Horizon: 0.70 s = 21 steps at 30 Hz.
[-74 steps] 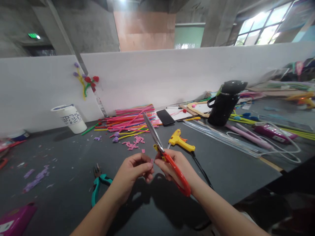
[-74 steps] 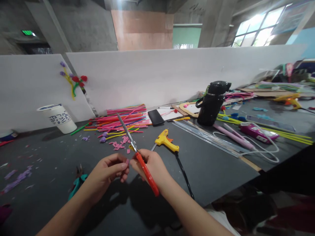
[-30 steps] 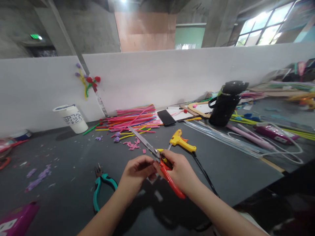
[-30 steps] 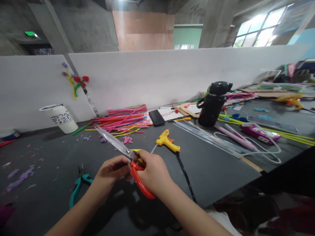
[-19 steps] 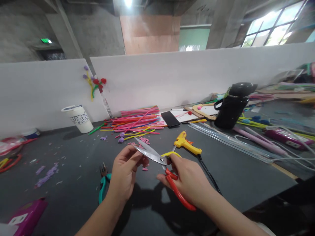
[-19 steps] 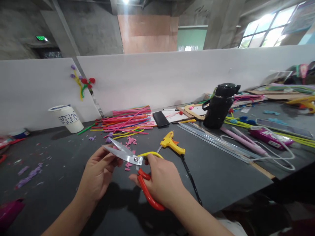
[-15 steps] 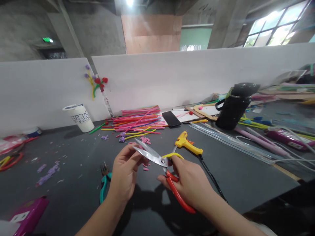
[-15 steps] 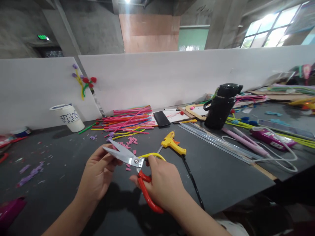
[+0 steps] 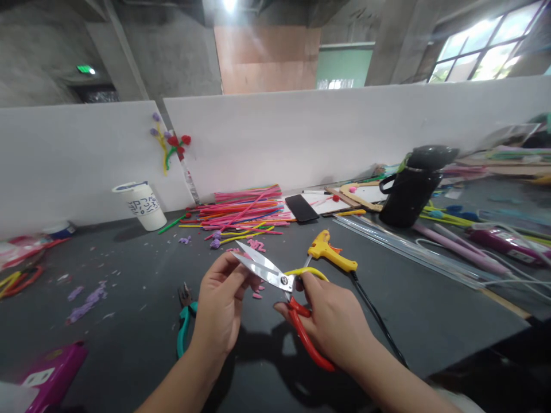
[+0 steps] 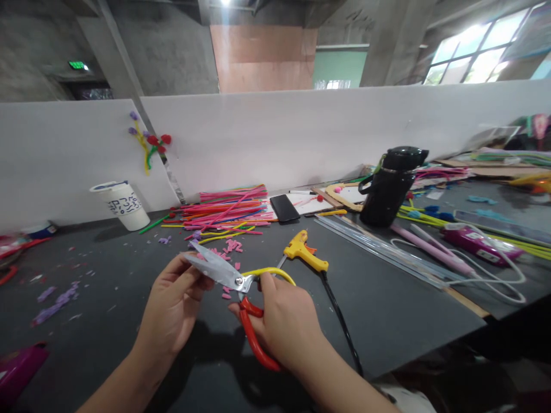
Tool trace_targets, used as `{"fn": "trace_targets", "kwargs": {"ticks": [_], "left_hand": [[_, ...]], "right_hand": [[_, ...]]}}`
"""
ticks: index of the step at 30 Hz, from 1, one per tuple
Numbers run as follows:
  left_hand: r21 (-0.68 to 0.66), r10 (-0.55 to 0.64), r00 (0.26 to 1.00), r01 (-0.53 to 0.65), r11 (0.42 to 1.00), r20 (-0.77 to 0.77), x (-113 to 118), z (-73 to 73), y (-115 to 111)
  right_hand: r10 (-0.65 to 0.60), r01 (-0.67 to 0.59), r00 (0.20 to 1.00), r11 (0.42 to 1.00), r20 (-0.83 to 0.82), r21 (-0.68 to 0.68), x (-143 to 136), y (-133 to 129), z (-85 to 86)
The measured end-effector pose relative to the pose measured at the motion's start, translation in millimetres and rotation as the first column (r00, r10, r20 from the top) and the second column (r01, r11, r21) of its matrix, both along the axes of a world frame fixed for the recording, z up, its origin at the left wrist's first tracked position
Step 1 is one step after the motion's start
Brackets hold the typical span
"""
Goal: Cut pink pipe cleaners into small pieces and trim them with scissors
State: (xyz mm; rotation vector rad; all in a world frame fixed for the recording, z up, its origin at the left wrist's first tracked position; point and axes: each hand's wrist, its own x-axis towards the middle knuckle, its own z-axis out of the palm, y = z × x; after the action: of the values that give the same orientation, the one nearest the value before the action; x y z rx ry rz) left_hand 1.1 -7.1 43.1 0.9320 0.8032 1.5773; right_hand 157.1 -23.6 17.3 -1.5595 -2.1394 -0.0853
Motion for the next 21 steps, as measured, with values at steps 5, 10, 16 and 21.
{"fn": "trace_targets", "kwargs": {"ticks": [5,10,16,21], "left_hand": [[-0.001,0.003,1.000,-0.003,1.000,-0.003,-0.2,0.7,-0.1],[-0.004,0.002,1.000,-0.002,1.000,-0.011,-0.8,-0.4,0.4],[-0.012,0.020,0.999,-0.021,1.000,-0.025,-1.0,0.3,-0.1],[-0.001,0.023,1.000,-0.023,1.000,-0.021,-1.3,0.5,0.5]], "right_hand": [[-0.008,0.007,1.000,1.000,0.015,0.022,-1.2,1.2,-1.9],[-0.002,0.001,1.000,0.999,0.016,0.034,-1.9,2.4,-3.1],[0.003,-0.004,1.000,0.999,0.019,0.047,-1.9,2.1,-2.3],[0.004,-0.004,1.000,0.998,0.005,0.070,-2.3,1.6,-1.6]]}}
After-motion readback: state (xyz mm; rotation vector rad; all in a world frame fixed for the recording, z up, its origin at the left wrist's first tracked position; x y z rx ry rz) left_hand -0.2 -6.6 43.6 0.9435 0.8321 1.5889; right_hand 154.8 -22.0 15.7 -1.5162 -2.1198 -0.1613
